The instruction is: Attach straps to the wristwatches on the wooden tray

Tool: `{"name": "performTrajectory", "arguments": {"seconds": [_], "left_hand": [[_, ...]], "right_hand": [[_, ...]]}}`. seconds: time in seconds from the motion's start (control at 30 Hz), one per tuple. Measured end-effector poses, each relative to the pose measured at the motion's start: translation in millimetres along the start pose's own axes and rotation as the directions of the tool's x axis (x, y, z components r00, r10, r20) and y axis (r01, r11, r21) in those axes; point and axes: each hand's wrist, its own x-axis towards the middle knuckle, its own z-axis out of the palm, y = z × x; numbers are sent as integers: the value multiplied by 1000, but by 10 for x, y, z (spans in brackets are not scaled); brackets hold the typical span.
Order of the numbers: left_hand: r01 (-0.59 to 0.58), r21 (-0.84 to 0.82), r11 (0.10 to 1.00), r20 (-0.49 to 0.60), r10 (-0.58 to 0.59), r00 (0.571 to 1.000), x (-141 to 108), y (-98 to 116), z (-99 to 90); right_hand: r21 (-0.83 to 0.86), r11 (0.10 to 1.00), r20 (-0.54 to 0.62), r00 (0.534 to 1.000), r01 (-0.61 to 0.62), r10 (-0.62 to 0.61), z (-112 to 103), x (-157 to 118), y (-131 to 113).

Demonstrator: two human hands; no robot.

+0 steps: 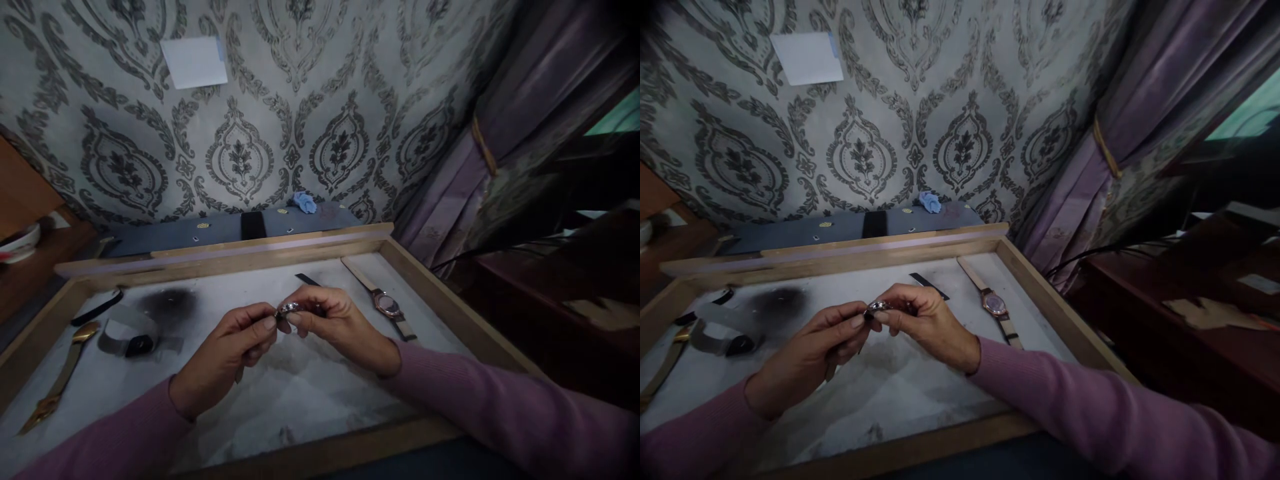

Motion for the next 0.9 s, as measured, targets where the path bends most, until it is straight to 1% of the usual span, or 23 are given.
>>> {"name": "performTrajectory", "arguments": {"seconds": [0.27,0.5,0.63,0.7,0.77,0.9], "left_hand": [[-2,31,1000,-3,2,1000,-24,4,-20],[-3,93,996,-19,5,1000,-34,32,-7],[-19,127,992,-16,22,1000,-32,22,-17],[-42,172,984,-5,43,999,-31,10,-35],[-73,260,963,14,72,997,-30,-2,-57],[-127,467,875,29,129,991,-28,-2,-89]], "right_hand": [[-118,993,-3,1000,26,-26,-31,-19,-3],[-162,982,35,995,95,-91,-48,-36,2],[-215,974,20,998,68,-65,-59,-34,-1],[-230,971,17,998,60,-58,-59,-32,1],[-244,968,14,999,49,-47,-55,-30,6],[-263,964,14,1000,30,-27,-52,-28,12]]}}
